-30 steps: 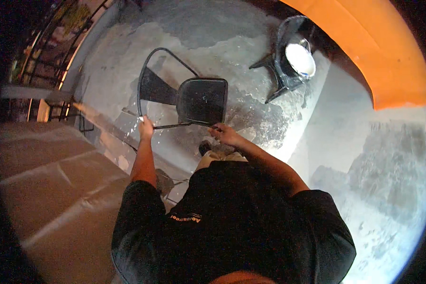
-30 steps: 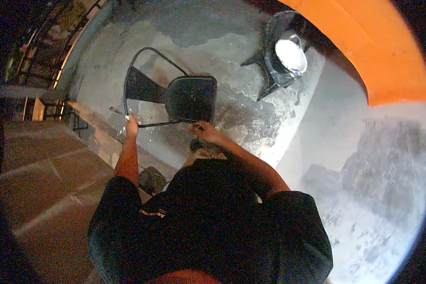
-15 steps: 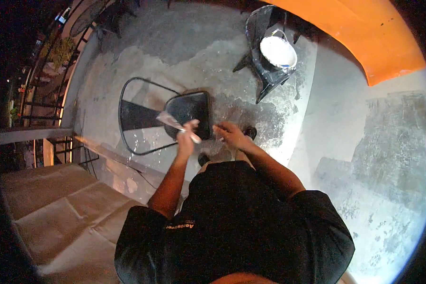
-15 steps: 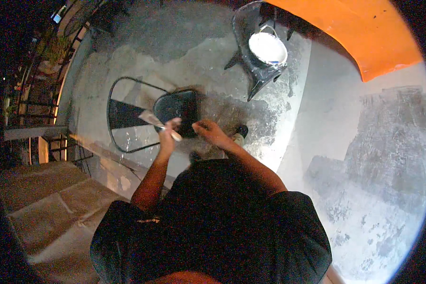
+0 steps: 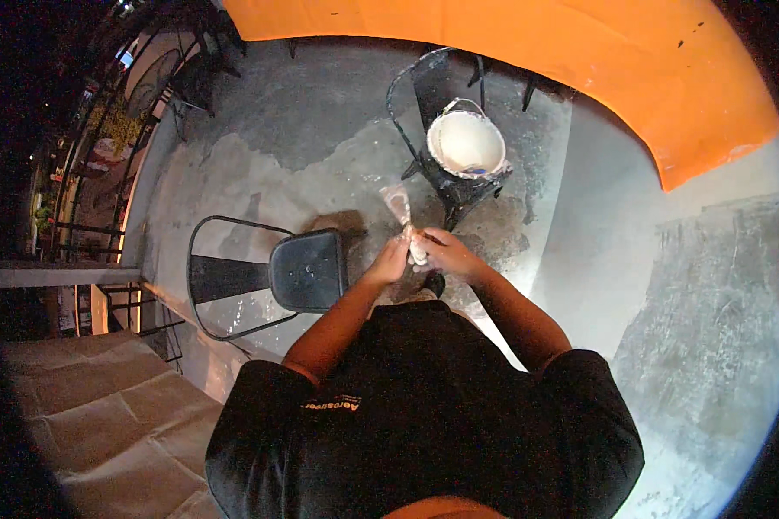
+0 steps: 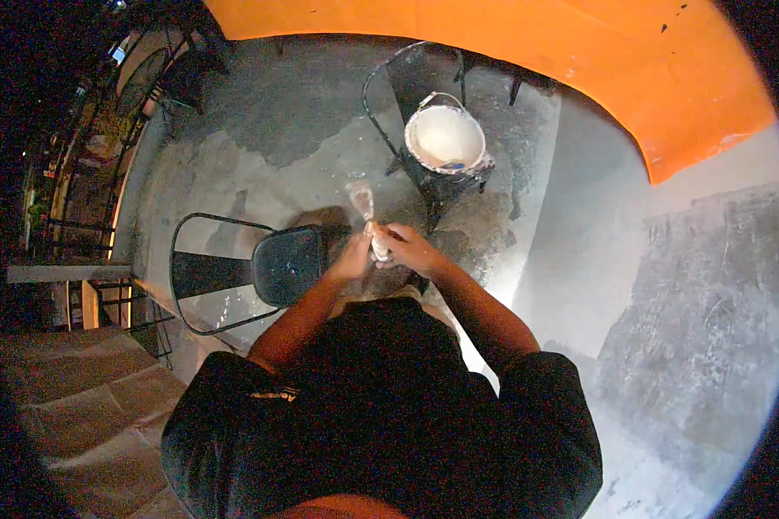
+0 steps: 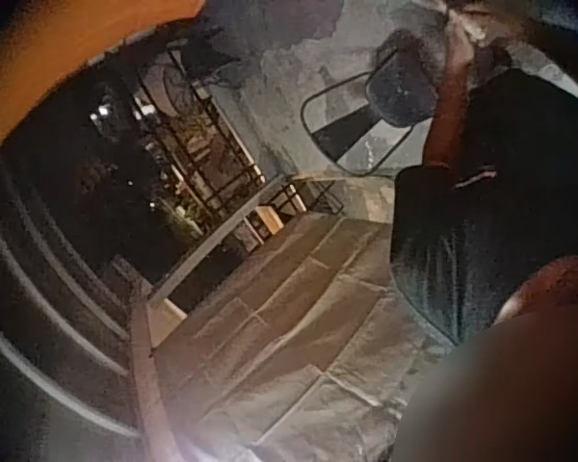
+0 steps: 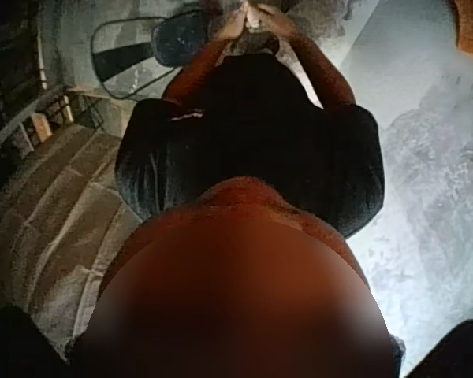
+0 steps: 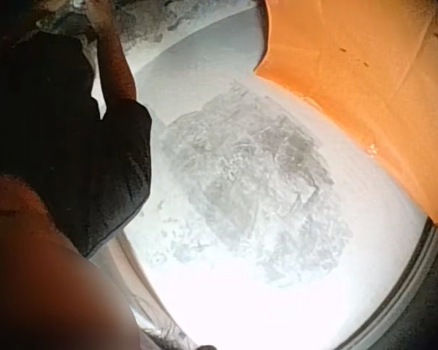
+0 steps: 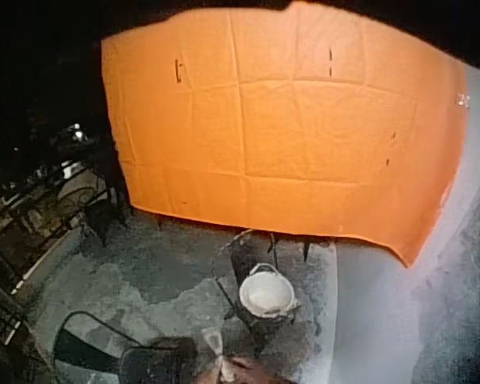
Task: The person applies patching compound to a wall with a putty knife, smoothing the compound over the surface.
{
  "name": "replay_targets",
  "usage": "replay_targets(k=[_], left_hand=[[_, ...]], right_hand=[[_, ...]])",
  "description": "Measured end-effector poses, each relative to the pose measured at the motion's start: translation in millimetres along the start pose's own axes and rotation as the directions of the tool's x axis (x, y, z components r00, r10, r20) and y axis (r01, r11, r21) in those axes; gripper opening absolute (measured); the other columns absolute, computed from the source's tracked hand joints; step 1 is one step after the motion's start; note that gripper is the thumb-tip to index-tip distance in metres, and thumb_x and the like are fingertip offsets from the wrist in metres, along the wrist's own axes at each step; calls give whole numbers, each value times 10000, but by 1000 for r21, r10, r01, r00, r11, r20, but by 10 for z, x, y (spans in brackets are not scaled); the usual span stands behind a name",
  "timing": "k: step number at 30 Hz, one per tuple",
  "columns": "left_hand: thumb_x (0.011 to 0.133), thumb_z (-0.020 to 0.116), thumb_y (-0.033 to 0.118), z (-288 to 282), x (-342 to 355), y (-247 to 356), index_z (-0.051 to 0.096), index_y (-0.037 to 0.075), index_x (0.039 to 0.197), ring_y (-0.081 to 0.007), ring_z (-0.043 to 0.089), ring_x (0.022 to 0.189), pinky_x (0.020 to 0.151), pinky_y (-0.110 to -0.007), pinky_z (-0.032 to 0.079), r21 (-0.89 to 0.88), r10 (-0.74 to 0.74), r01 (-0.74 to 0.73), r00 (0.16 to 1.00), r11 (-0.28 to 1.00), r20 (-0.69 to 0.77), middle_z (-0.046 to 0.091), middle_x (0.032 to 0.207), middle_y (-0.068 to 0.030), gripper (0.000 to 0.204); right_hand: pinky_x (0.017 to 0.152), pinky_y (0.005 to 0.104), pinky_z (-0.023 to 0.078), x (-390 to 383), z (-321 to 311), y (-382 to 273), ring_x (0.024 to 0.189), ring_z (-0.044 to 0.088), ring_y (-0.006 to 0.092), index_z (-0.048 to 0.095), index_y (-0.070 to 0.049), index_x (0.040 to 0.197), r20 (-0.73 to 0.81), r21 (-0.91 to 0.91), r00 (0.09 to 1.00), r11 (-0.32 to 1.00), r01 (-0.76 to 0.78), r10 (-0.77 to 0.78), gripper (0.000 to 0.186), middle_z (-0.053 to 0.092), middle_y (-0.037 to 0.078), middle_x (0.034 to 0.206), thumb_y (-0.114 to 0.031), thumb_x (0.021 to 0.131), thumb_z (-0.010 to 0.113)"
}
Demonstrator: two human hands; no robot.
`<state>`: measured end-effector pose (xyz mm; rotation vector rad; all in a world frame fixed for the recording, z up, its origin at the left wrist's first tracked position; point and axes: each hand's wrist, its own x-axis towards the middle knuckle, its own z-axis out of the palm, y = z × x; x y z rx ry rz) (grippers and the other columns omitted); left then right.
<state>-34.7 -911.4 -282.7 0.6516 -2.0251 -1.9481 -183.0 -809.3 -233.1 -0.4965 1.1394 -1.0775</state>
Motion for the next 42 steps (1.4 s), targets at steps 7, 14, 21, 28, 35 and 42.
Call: replay_targets(k=[7,14,21,28,35,42], left_hand=[[1007,293,539,102,1039,53,684,-10,938,-202,633,776,751,-334,491,-148,-213,192,967,970,-139,685,858,-116,678],[935,350,655,-826,2406,-572,663,-6,942,-298,606,889,823,-411,468,-259,-422,357,866,898,-269,662,907,-154,731],[824,656,544,-1458,3895,-821,594,-33,1059,-397,578,1019,945,-454,429,450,36,348,757,822,-653,615,1038,-237,626],[877,532,601,-1713,4913,-921,570,-75,1136,-442,583,1011,929,-481,444,372,-155,284,928,884,-338,612,1042,-294,724],[928,375,650,-2060,5113,-1088,599,26,721,-272,600,558,588,-418,477,136,-330,331,943,934,-29,552,578,-98,695],[902,524,592,-1837,5133,-696,508,90,610,-139,433,456,460,-324,344,-344,-531,464,837,816,-132,441,525,-3,581]], right_hand=[[646,287,510,215,-916,-40,769,630,156,575,-45,1009,-261,-57,946,981,186,-194,261,633,58,894,-303,967,572],[632,286,491,472,-1154,-218,720,616,157,580,-63,992,-455,71,886,987,141,-94,275,640,46,862,-335,951,590],[629,298,495,1081,-1501,-743,675,598,163,610,-37,973,-618,179,785,978,107,27,310,622,48,795,-339,969,542],[544,280,453,2354,-3373,-3198,602,563,132,653,-39,892,-736,-475,490,872,119,-468,319,644,53,763,-328,969,542],[466,298,391,3066,-2991,-3476,543,509,114,576,-75,752,-764,-505,300,819,273,-571,242,552,8,634,-234,932,607],[674,320,494,2910,-1890,-1260,804,616,183,595,-90,1030,-571,222,821,965,140,12,277,634,41,944,-349,947,542]])
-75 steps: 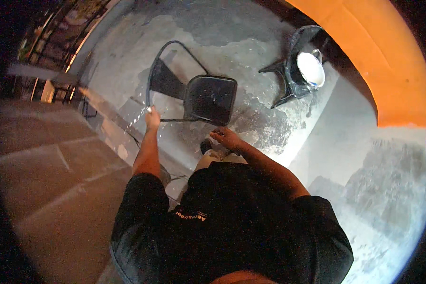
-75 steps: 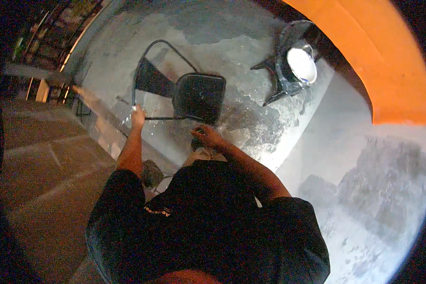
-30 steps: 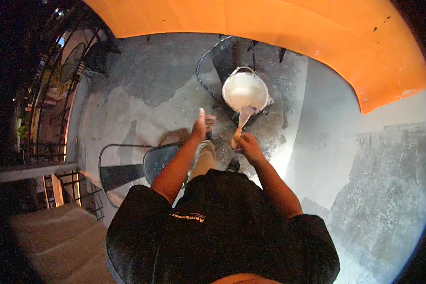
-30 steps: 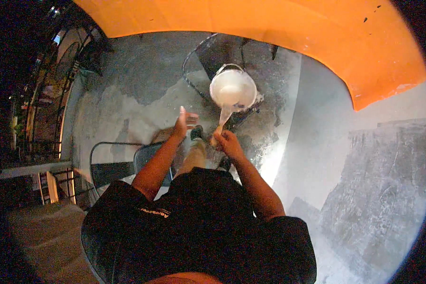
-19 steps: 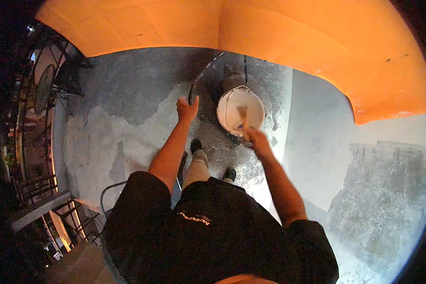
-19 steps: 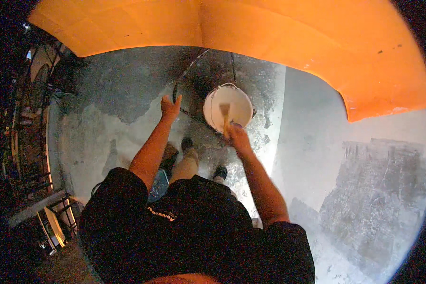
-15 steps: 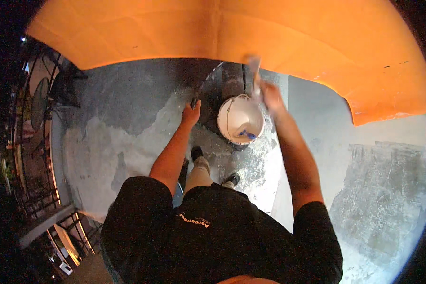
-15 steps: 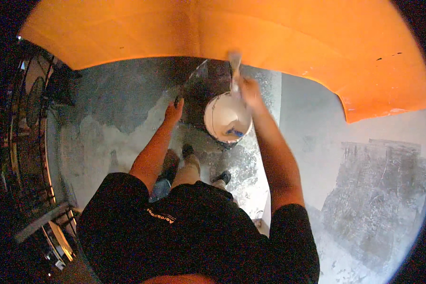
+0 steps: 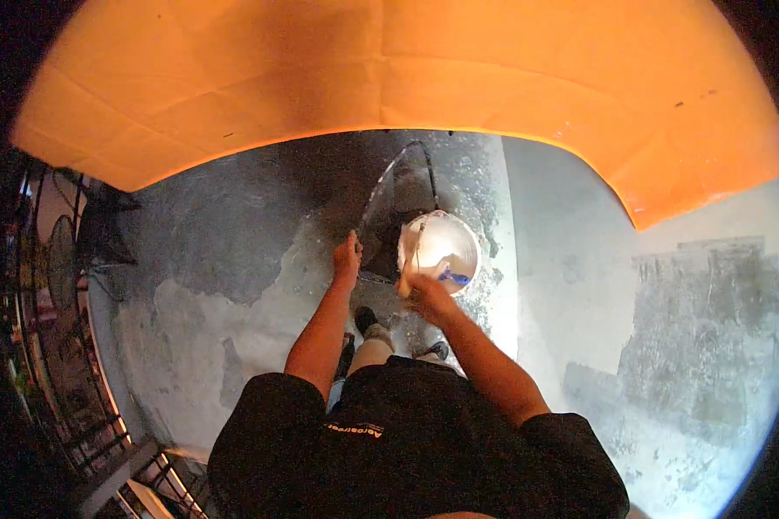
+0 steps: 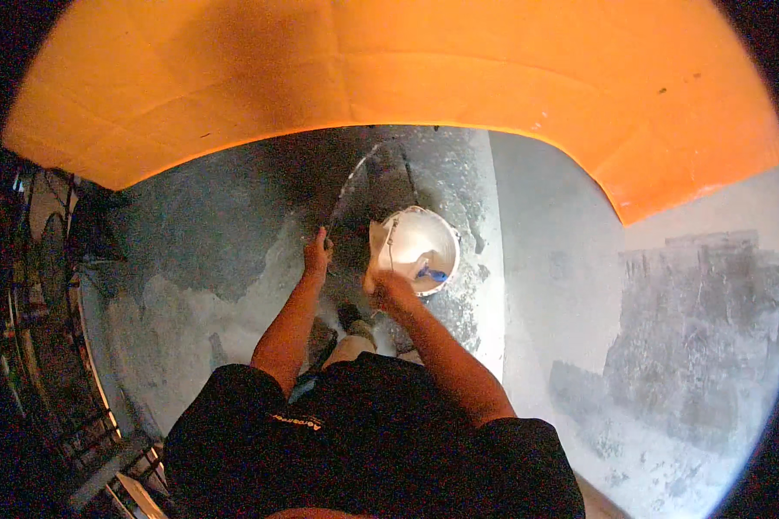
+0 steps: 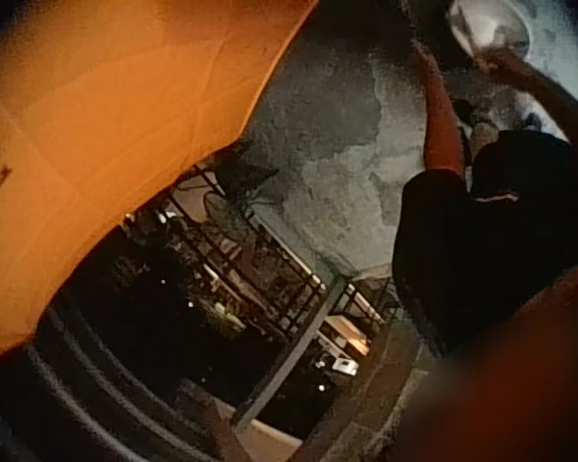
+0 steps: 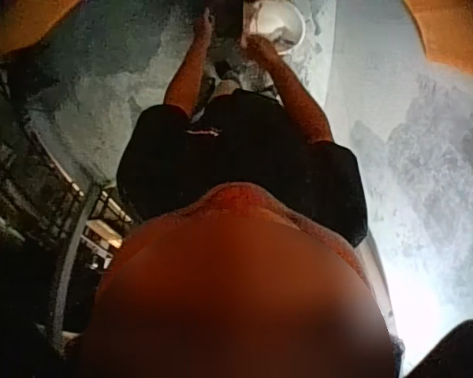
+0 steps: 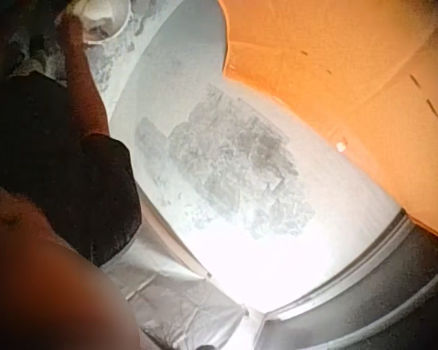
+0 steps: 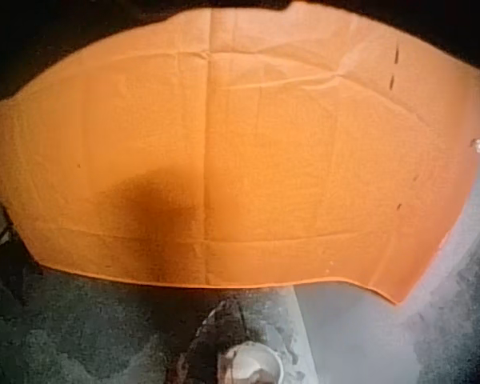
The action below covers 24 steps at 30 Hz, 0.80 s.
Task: The person applies patching compound to a wall with a putty knife, smoothing the compound over the surface.
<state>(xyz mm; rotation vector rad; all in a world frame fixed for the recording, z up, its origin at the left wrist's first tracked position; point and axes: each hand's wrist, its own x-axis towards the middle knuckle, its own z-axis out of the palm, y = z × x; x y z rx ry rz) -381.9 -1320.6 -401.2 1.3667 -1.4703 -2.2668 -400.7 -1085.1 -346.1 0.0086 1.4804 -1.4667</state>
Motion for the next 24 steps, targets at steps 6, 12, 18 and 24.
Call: replay_targets(k=[6,12,18,24], left_hand=[[768,668,646,-132,-33,-108,466,127,583,-130,422,468,468,-314,316,142,-48,67,990,988,-130,443,543,4,587],[789,573,721,-89,-245,41,475,14,545,-234,469,569,564,-436,363,381,6,131,941,915,-337,454,565,-61,755],[788,564,726,-187,-300,237,521,-44,587,-246,475,592,602,-444,378,444,114,64,925,894,-363,497,607,-93,797],[789,603,682,-703,-407,359,497,18,582,-230,433,558,570,-440,364,309,39,176,814,935,-580,474,609,-72,703]], right_hand=[[693,309,498,-778,412,-120,846,619,169,563,-90,1107,-112,135,978,977,-163,178,320,656,41,1002,-357,936,601],[623,276,495,-752,181,-90,773,615,135,504,-47,1104,-36,-167,999,986,5,-11,320,665,65,938,-267,922,650],[643,277,483,-878,148,-379,815,595,115,499,-66,1106,102,-23,989,993,112,-109,248,666,54,977,-227,948,602],[708,315,503,-889,108,-544,883,614,156,463,-61,1153,262,-137,965,990,28,9,282,674,75,1044,-231,960,579]])
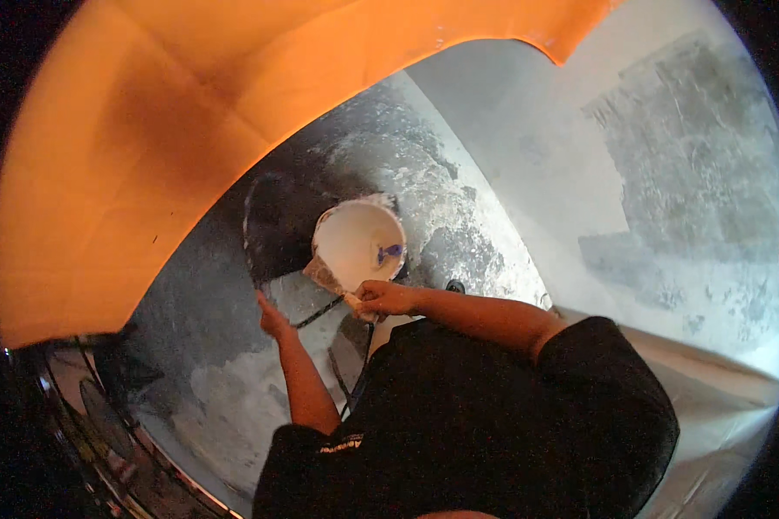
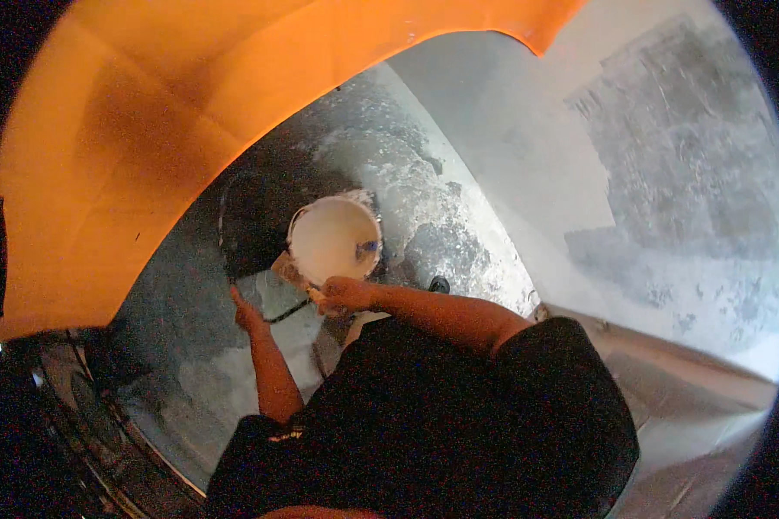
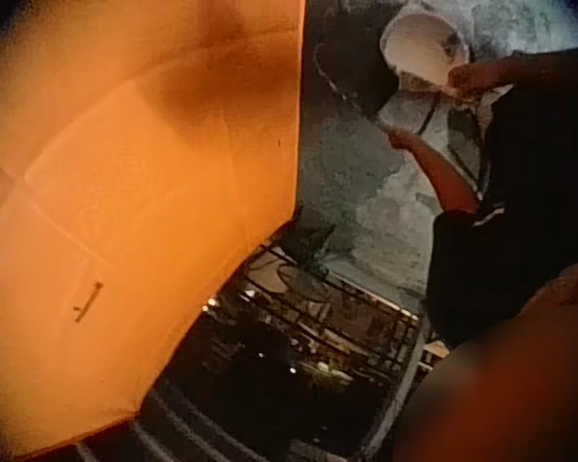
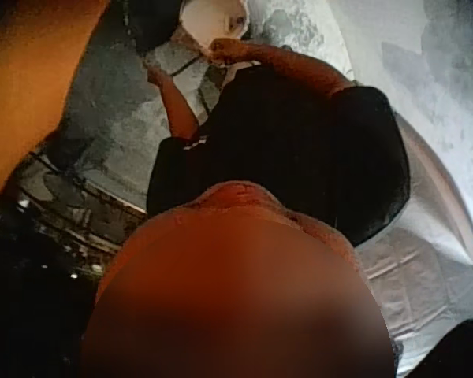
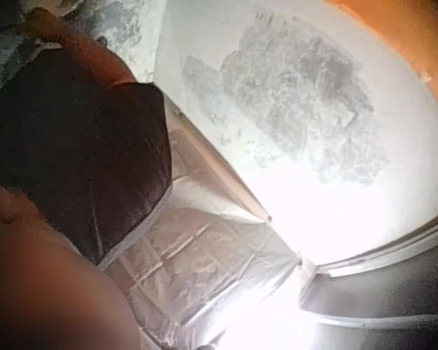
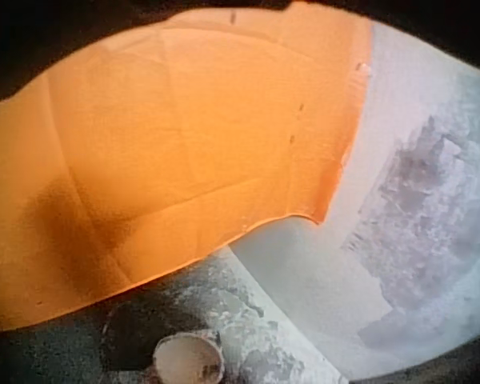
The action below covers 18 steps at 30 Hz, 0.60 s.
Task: The person applies patching compound to a wall with a putty knife, smoothing the compound over the surface.
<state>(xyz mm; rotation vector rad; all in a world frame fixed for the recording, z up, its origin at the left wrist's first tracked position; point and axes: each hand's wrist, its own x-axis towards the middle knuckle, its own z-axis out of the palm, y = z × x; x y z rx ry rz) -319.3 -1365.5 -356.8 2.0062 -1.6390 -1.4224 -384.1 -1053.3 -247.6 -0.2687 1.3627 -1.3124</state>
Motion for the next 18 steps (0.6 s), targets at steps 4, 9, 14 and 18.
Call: replay_targets(k=[4,9,14,18], left_hand=[[777,604,699,-360,259,-58,468,38,587,-208,360,542,513,-413,345,9,7,-6,991,1000,-133,373,571,-49,701],[785,576,724,-830,343,-361,495,49,602,-211,369,511,496,-390,355,27,16,-15,997,1000,-72,374,561,-55,704],[796,547,742,-1251,671,-1054,579,21,664,-223,400,496,520,-432,386,21,21,-19,997,1000,-75,425,562,-80,734],[764,500,808,-1167,686,-1127,668,-32,844,-269,465,600,628,-473,437,170,119,-90,979,981,-168,541,696,-129,861]], right_hand=[[707,339,517,331,1,270,810,645,197,647,16,969,-94,93,959,957,275,-267,323,699,91,971,-303,927,610],[713,333,515,402,35,82,875,647,210,440,8,1225,-3,133,999,990,40,-40,430,685,147,1050,-228,920,631],[644,339,492,487,61,250,786,619,175,389,-7,1208,67,-93,997,995,-34,40,459,691,152,952,-162,879,670],[640,359,520,678,-403,1078,754,653,212,474,-10,1125,176,-371,984,924,91,-27,299,662,169,899,-232,935,541]])
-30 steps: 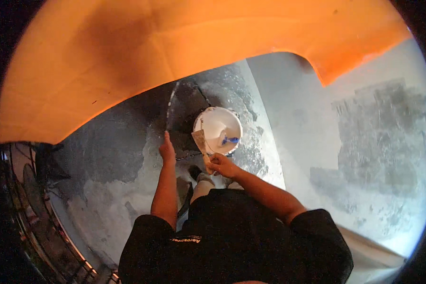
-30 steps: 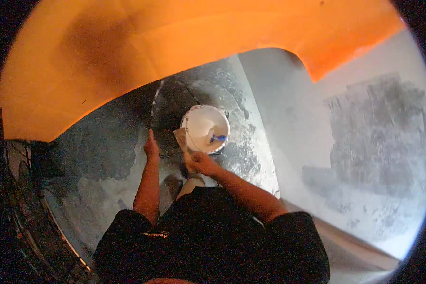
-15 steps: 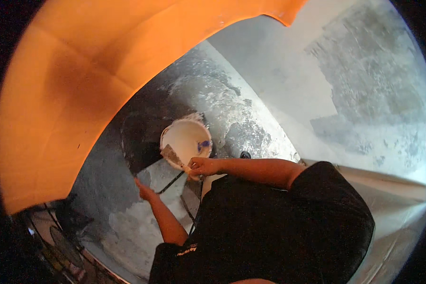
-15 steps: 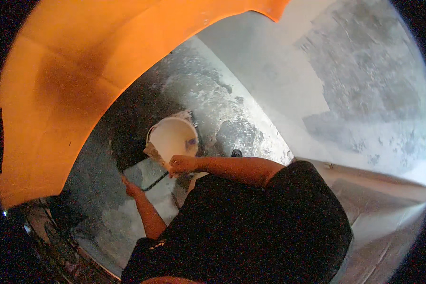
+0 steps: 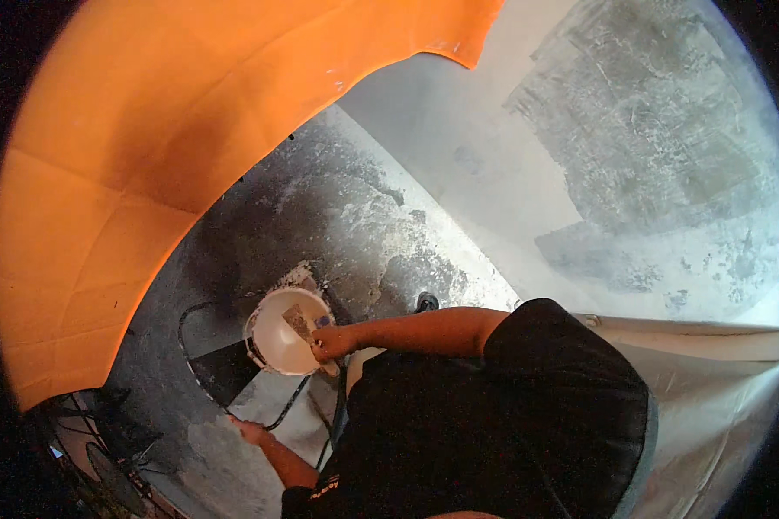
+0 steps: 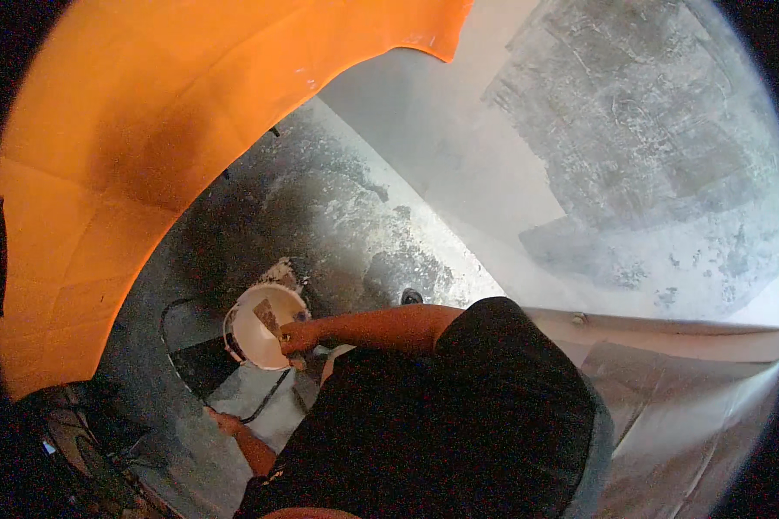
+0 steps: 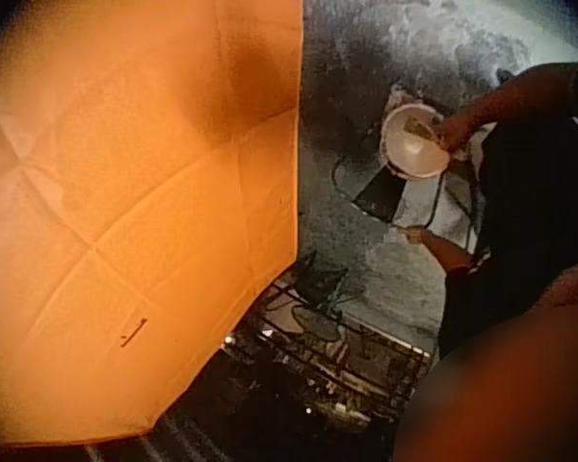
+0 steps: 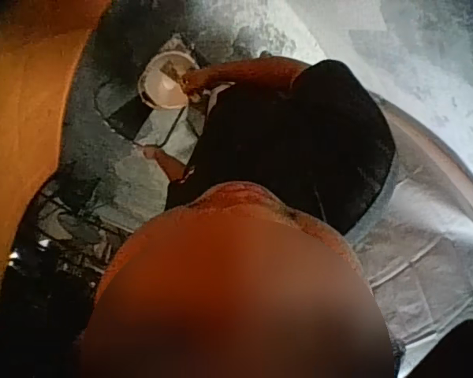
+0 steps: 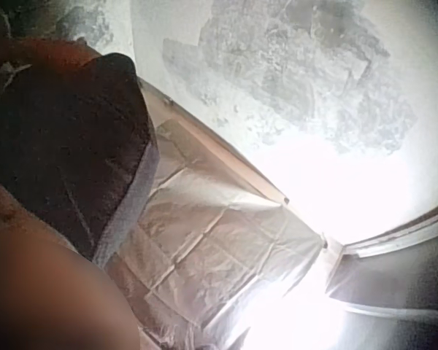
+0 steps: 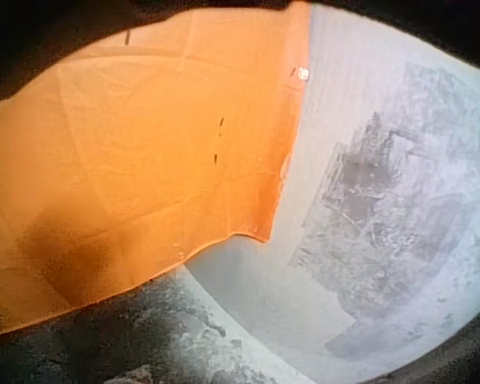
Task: The person applies patching compound to a wall with a putty knife, smoothing the compound over the surface.
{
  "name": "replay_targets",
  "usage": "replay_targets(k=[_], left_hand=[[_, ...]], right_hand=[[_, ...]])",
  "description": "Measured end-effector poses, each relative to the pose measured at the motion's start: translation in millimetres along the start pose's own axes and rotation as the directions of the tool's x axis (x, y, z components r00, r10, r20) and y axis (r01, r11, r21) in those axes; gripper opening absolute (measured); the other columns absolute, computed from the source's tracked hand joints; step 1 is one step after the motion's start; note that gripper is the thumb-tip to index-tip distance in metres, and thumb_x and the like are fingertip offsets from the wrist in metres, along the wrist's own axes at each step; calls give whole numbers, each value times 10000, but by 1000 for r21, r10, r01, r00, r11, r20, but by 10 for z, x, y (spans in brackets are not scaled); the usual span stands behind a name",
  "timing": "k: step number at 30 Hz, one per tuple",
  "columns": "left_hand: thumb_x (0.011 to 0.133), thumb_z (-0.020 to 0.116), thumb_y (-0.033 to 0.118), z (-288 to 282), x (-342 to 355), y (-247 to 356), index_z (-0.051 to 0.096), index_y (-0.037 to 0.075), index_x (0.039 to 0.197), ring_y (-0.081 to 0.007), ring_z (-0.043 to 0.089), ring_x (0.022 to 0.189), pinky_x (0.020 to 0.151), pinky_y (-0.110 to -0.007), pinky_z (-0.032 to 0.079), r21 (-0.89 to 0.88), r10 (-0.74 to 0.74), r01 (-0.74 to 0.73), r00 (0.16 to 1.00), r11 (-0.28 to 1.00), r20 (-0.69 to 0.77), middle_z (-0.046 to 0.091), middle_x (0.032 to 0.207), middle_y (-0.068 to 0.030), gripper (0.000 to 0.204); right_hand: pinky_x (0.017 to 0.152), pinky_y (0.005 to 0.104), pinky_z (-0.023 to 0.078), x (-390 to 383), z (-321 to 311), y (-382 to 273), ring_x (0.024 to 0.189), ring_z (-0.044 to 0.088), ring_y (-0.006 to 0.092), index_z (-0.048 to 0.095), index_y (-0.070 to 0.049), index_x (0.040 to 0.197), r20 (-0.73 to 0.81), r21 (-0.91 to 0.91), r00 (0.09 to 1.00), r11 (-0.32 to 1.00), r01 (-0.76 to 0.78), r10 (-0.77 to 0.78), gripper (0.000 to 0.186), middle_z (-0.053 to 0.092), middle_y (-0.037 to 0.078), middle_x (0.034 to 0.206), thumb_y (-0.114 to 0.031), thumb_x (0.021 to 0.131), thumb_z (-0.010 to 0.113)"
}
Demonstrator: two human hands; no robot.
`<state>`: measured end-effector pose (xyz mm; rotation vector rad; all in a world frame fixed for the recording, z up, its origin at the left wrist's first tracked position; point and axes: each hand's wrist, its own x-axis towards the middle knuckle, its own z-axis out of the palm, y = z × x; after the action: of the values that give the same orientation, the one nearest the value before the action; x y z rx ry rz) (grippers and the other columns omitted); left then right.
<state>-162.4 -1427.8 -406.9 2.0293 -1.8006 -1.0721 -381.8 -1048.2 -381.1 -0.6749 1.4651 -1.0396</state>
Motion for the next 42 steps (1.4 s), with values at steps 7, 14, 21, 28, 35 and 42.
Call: replay_targets(k=[7,14,21,28,35,42], left_hand=[[766,446,829,-232,-37,-219,551,-109,1153,-414,598,973,832,-540,488,234,84,-5,940,972,-331,596,1087,-290,1020],[810,651,598,1016,-2128,132,476,-53,1086,-389,605,879,727,-489,515,286,499,-410,666,866,-554,565,1005,-247,727],[898,654,217,2469,-4569,766,550,9,1014,-213,583,887,798,-332,491,-370,903,-825,414,427,120,586,979,-118,259],[906,654,214,2682,-6877,1959,575,46,865,-126,526,654,619,-290,445,-730,838,-508,-29,457,545,555,738,-22,191],[984,538,296,3324,-7506,1978,481,31,699,-92,433,559,518,-307,364,-698,659,-510,-295,503,691,412,574,-10,393],[967,579,221,3957,-8023,3047,497,47,823,-77,449,624,560,-258,393,-702,531,-96,-584,706,613,471,672,6,240]], right_hand=[[623,361,547,-1402,-159,-399,713,668,220,487,-16,1100,-69,541,958,797,269,-277,285,650,137,859,-266,963,479],[578,332,476,-3155,-830,584,660,585,151,531,-29,1005,-296,386,954,908,162,-44,221,611,75,829,-241,944,519],[601,366,508,-5030,-1306,730,635,619,210,534,-4,1176,-870,109,457,976,-190,186,426,648,98,742,-305,894,639],[559,267,451,-5847,-1434,531,557,509,93,405,-137,1428,-993,-53,-103,998,-30,-56,530,589,30,680,-70,930,574],[580,232,428,-5909,-1417,291,593,464,73,433,-98,1425,-977,-153,-169,982,107,-134,465,571,24,866,-92,969,521],[612,269,444,-6085,-2025,-110,613,480,142,471,-111,1407,-874,-141,-465,990,-30,-138,490,589,91,779,-3,930,503]])
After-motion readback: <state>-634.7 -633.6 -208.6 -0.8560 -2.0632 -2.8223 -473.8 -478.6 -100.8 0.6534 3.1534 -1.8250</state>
